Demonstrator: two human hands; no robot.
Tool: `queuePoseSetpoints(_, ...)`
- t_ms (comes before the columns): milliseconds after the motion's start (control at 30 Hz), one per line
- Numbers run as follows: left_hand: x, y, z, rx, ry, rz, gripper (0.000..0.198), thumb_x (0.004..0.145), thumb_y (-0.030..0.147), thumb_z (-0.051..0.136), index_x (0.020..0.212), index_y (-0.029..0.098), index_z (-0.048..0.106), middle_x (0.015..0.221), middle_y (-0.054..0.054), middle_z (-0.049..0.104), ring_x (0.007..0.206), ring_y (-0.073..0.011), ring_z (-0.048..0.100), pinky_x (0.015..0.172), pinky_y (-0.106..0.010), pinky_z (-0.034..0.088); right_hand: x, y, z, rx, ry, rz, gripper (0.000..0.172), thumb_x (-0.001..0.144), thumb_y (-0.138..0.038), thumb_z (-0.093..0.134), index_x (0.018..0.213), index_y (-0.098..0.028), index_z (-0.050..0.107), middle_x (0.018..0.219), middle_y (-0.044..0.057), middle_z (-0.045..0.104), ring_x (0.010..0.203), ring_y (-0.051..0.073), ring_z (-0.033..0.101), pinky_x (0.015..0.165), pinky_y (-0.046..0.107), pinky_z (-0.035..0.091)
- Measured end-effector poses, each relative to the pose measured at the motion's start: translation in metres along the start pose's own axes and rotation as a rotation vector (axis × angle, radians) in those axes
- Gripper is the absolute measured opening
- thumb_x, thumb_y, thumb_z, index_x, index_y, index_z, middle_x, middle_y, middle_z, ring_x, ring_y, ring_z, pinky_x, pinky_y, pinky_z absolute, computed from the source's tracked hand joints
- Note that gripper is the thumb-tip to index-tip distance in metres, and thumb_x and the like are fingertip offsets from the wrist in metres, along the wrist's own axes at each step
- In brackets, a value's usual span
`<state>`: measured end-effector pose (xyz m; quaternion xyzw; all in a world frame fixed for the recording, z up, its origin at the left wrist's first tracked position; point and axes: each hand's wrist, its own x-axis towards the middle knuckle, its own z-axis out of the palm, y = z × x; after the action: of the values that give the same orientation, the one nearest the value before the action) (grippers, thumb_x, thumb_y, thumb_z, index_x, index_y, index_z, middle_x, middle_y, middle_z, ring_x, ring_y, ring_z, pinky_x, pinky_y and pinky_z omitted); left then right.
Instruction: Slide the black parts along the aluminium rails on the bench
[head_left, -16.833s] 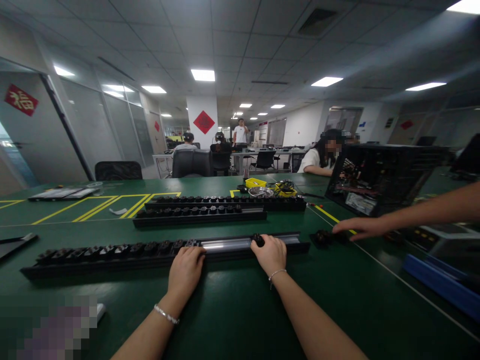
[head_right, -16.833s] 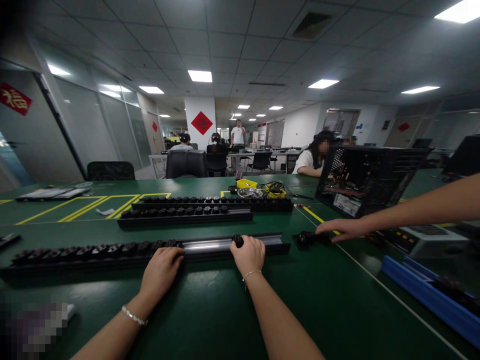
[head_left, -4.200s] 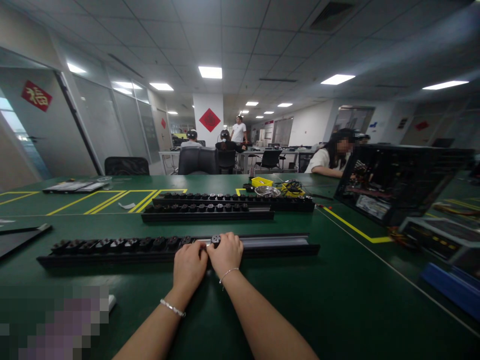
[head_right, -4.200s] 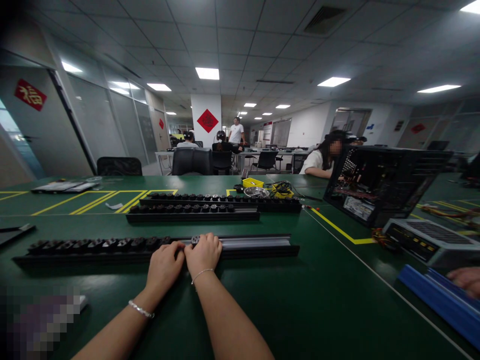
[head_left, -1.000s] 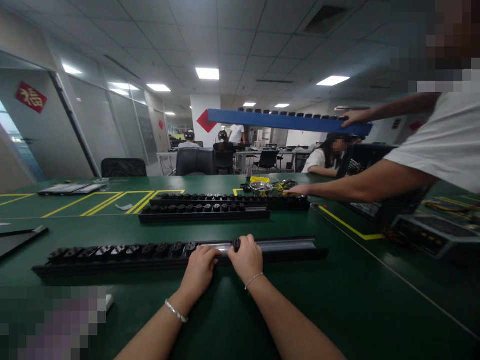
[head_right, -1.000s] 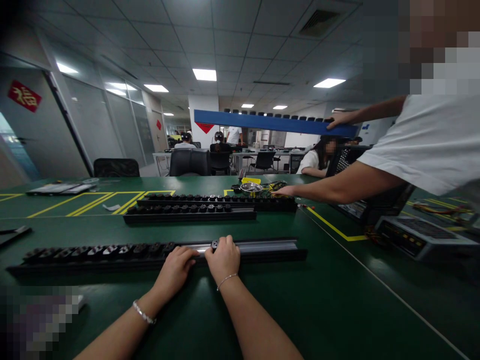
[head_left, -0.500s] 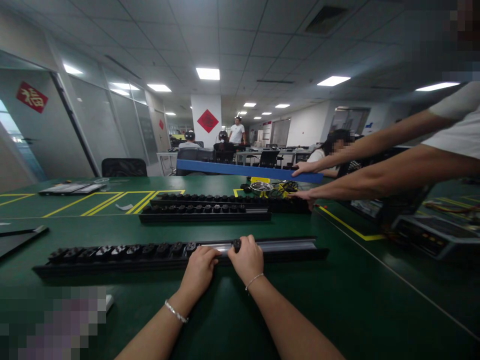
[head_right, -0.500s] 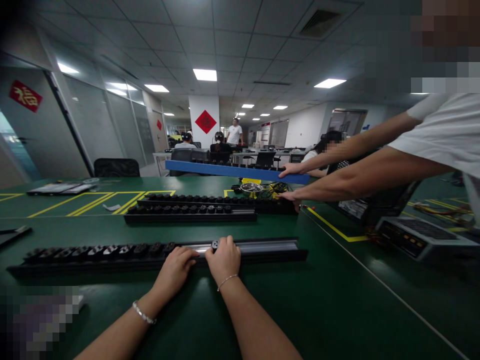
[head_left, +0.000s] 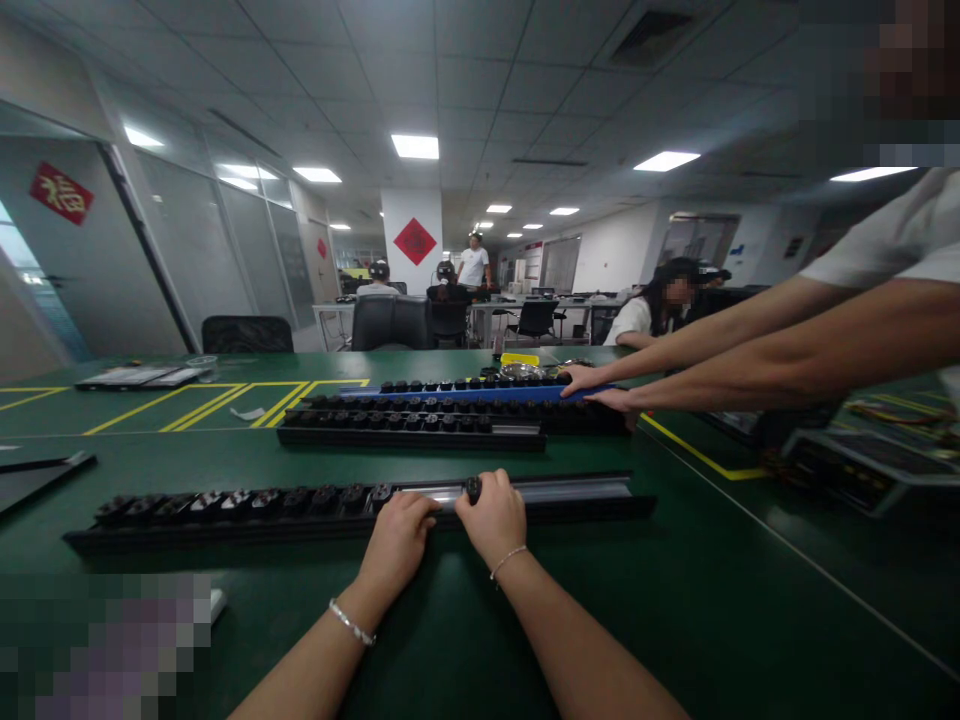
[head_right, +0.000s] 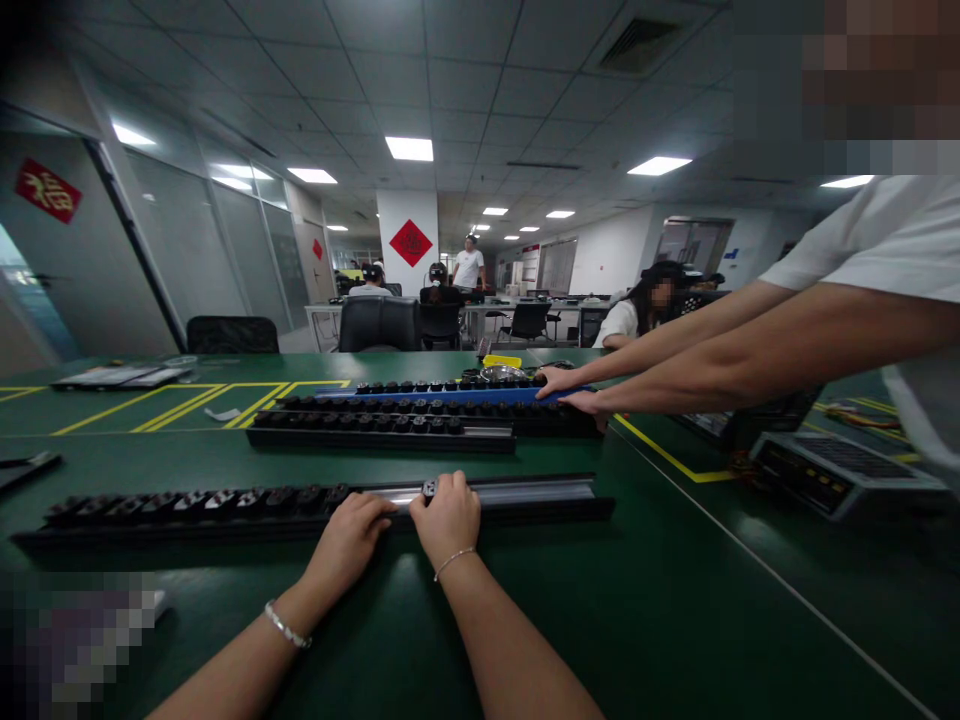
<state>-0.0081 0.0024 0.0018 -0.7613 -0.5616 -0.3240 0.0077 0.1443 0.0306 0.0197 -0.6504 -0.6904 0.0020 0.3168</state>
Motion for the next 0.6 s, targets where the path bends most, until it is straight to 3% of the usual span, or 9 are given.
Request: queuePoseSetpoints(600, 0.0065, -0.004, 0.002, 0.009, -0.029, 0.025, 0.022, 0.074, 0.007, 0.051, 0.089, 0.02, 0.062, 0.09, -0.005, 0.061, 0.087, -0.0194, 0.05, 0.077, -0.035, 0.041, 0.0057, 0.0029, 0.0022, 0.016, 0.005, 0.016, 0.019, 0.073, -0.031, 0.051, 0.082, -0.017, 0.06, 0.087, 0.006, 0.057, 0.084, 0.019, 0.054, 0.074, 0.03, 0.034)
